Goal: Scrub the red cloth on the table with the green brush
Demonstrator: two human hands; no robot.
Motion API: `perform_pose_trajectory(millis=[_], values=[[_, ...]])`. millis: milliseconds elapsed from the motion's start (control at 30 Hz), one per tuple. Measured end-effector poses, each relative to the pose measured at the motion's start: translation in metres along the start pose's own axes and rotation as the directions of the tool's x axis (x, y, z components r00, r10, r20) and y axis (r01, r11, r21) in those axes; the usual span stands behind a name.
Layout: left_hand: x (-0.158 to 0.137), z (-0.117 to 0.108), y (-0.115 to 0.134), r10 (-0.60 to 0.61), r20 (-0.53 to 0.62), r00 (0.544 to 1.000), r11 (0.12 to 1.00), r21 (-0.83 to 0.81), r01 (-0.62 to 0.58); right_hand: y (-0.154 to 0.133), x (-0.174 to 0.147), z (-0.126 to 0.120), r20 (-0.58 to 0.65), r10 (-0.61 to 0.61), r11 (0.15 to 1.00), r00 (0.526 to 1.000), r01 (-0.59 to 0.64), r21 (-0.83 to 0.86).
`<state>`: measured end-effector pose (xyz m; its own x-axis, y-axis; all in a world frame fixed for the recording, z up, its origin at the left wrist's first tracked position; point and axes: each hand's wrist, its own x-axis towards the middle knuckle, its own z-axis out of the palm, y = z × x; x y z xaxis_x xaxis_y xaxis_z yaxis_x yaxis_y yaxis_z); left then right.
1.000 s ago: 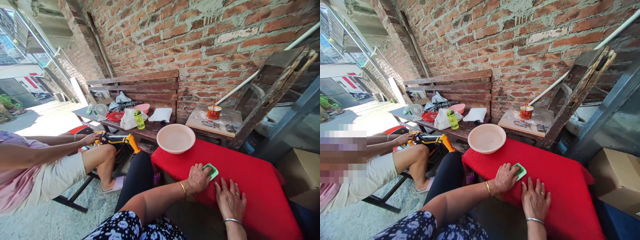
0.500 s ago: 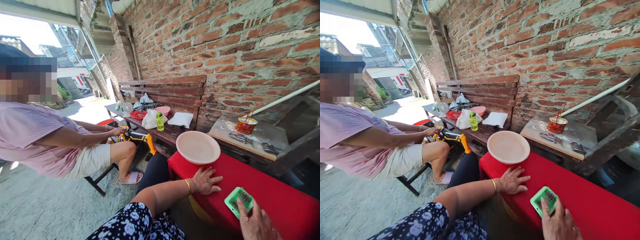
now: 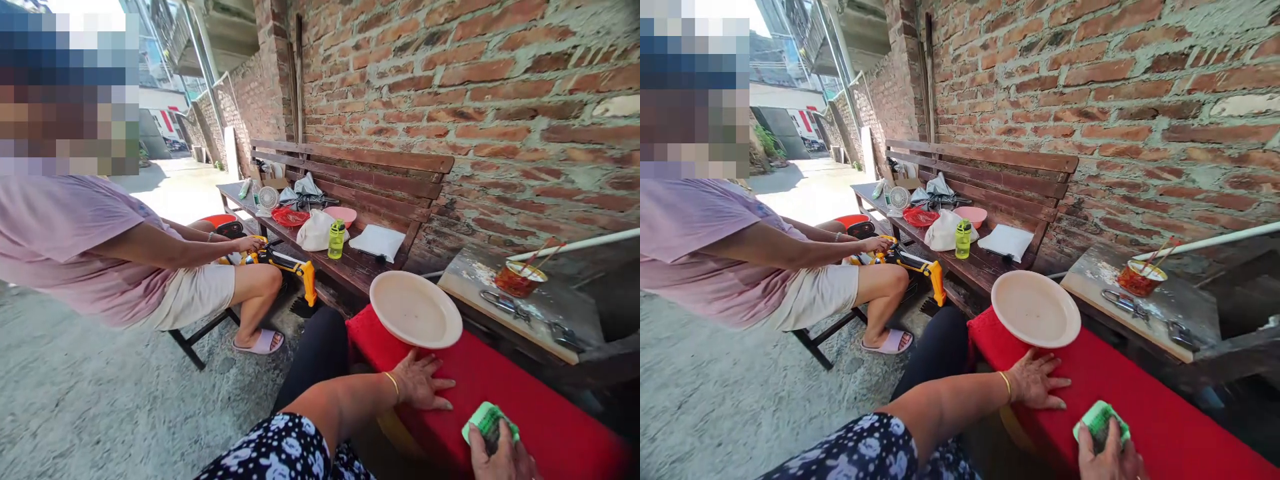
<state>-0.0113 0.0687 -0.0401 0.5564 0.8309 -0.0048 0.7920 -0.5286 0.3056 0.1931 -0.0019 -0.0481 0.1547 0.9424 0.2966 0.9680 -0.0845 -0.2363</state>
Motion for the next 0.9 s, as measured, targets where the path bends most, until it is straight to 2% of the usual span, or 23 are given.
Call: perform_pose_trajectory(millis=[167,267,333,400,500,567,633,733,800,867,900], values=[[-0.001,-0.005,0.003,0.012,0.003,1.0,0.999,-0.037,-0.012,-0.034,-0.013,-0.01,0.053,-0.1,0.994,0.994,0.098,0.048],[0.0,-0.005,0.004,0.007,-0.001,1.0,0.999,-0.041,-0.007,-0.047,-0.018,-0.014,0.07,-0.1,0.995,0.993,0.099,0.019],[0.0,-0.004,0.005,0.007,-0.037,0.999,0.999,-0.054,-0.009,-0.036,-0.017,-0.021,0.104,-0.066,0.998,0.992,0.067,-0.005],[0.001,-0.002,0.005,0.003,-0.069,0.998,0.998,-0.068,-0.008,-0.009,-0.015,-0.031,0.111,0.024,0.998,0.994,-0.017,-0.059],[0.001,-0.002,0.006,-0.002,-0.08,0.997,0.997,-0.077,-0.004,0.034,-0.014,-0.047,0.032,0.2,0.971,0.979,-0.193,-0.143],[0.0,-0.003,0.006,0.0,-0.077,0.997,0.997,-0.078,-0.006,0.044,-0.017,-0.051,-0.011,0.247,0.956,0.969,-0.246,-0.161],[-0.001,-0.005,0.005,0.006,-0.089,0.996,0.997,-0.071,-0.012,0.032,-0.024,-0.048,-0.01,0.207,0.966,0.978,-0.206,-0.156],[-0.003,-0.007,0.004,0.022,-0.114,0.993,0.999,-0.04,-0.027,-0.006,-0.034,-0.039,0.051,0.021,0.992,0.998,-0.015,-0.122],[-0.004,-0.007,0.004,0.027,-0.113,0.993,0.999,-0.022,-0.029,-0.017,-0.037,-0.036,0.073,-0.074,0.992,0.995,0.081,-0.096],[-0.004,-0.006,0.003,0.026,-0.102,0.994,1.0,-0.015,-0.028,-0.005,-0.037,-0.039,0.044,-0.049,0.994,0.998,0.053,-0.093],[-0.003,-0.006,0.003,0.026,-0.102,0.994,1.0,-0.012,-0.027,0.008,-0.036,-0.042,0.013,0.013,0.994,1.0,-0.011,-0.105]])
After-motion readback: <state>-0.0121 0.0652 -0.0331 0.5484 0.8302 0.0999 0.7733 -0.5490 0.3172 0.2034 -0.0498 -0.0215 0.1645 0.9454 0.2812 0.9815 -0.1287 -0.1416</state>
